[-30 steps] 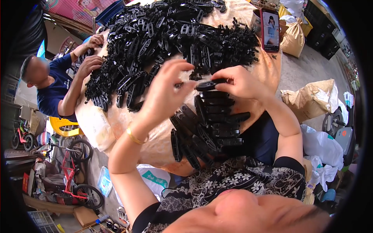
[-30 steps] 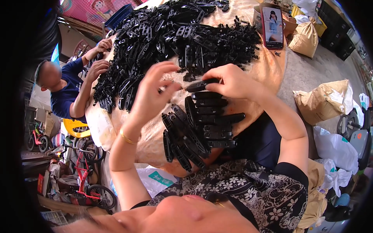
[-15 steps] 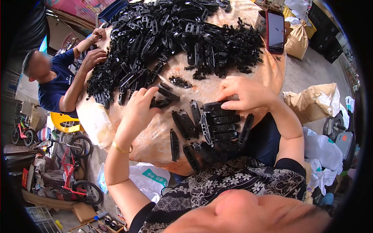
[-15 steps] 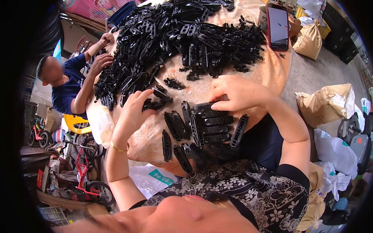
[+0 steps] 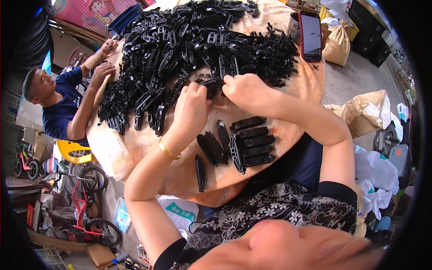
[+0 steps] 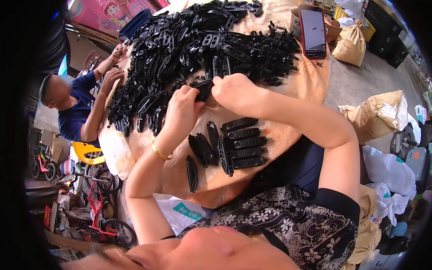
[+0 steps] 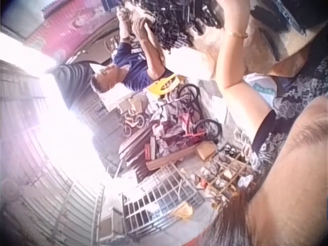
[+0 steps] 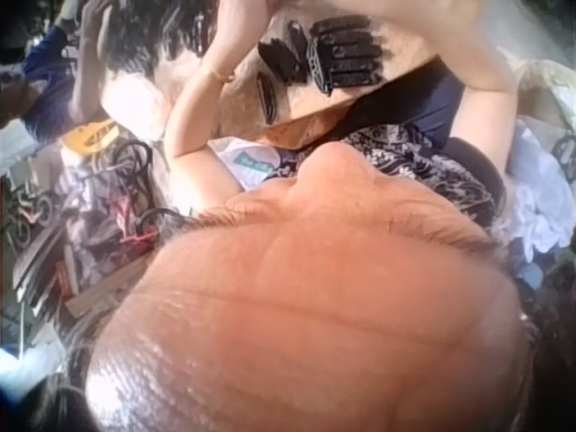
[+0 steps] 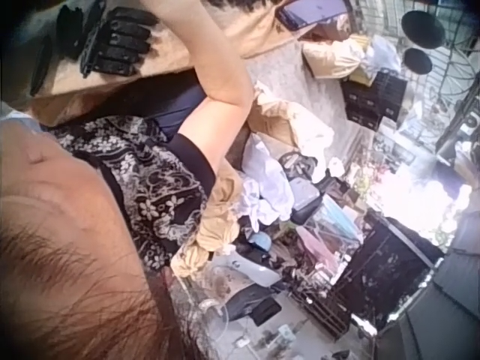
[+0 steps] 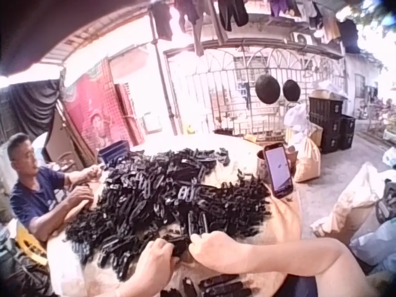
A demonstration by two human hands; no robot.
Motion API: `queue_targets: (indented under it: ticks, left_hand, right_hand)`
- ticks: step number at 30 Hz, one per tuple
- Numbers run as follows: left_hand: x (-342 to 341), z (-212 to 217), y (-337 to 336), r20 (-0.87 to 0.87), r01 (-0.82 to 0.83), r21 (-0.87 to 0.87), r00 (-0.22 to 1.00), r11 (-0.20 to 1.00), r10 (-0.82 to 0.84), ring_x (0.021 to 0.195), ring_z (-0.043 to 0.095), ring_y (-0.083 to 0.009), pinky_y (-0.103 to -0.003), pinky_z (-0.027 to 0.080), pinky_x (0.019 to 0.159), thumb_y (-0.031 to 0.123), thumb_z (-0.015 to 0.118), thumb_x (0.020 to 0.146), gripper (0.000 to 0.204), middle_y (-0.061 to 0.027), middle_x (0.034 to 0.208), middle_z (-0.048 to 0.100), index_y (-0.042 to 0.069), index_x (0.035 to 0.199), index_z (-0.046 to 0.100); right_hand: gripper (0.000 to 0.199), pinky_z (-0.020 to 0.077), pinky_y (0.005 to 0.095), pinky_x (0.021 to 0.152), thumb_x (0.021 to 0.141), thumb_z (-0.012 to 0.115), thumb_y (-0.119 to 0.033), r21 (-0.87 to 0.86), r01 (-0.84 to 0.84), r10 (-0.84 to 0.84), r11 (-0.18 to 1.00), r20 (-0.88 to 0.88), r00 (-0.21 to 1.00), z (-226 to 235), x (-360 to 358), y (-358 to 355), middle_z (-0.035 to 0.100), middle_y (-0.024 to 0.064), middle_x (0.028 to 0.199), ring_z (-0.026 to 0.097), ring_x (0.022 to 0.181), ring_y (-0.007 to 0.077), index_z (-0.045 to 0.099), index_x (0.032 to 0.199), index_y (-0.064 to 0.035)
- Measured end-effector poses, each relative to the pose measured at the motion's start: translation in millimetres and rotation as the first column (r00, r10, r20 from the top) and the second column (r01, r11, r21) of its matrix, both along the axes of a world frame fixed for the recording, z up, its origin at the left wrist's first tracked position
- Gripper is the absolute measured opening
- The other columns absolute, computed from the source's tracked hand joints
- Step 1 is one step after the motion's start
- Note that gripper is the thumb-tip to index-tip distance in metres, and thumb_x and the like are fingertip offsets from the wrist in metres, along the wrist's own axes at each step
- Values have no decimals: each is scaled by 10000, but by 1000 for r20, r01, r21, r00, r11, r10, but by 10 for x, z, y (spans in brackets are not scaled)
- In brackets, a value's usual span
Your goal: The person assembles small black plastic components by hand at a table.
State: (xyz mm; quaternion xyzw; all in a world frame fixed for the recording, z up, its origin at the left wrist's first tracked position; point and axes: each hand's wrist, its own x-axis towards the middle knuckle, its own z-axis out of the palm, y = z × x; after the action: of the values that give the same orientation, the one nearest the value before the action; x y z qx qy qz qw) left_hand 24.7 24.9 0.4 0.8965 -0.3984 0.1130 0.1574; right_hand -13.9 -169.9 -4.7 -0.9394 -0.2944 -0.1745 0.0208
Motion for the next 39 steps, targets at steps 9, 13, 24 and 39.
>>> queue_targets:
  ticks: [9, 13, 24, 39]
  left_hand:
    - [-171, 2, -44, 77, 76, -187, 995, 979, -62, 886, 533, -328, -393, 468, 771, 10, 657, 689, 289, -133, 944, 565, 25, 956, 546]
    - [-205, 55, -100, -204, -56, -431, 978, 901, -37, 714, 578, -195, -327, 474, 618, 56, 721, 709, 318, -93, 833, 595, 31, 949, 514]
    - [-168, 8, -14, -713, -515, -665, 223, 541, -664, 887, 626, -161, -313, 540, 828, 5, 702, 801, 522, -82, 950, 631, 25, 1255, 445]
    - [-200, -6, -15, -778, -437, -626, 292, 646, -556, 801, 684, -203, -302, 583, 738, 40, 655, 856, 282, -120, 929, 663, -21, 1098, 523]
  right_hand:
    - [58, 524, 311, 573, 739, 575, -73, 149, -16, 7, 989, 62, 998, -27, -178, -94, 559, 87, 771, 636, 687, 226, 559, 789, -48]
    - [66, 516, 349, 581, 759, 592, -66, 339, -8, 20, 941, -32, 999, 34, -202, -126, 577, 97, 730, 626, 676, 263, 545, 799, -43]
    - [175, 479, 231, 588, 758, 724, -2, 830, 14, 229, 558, -170, 959, 156, -294, -20, 625, 49, 841, 585, 682, 98, 630, 905, -14]
    - [79, 495, 283, 593, 738, 671, 1, 833, -114, 155, 541, 35, 987, 116, -248, -7, 630, 75, 773, 621, 695, 188, 636, 805, -19]
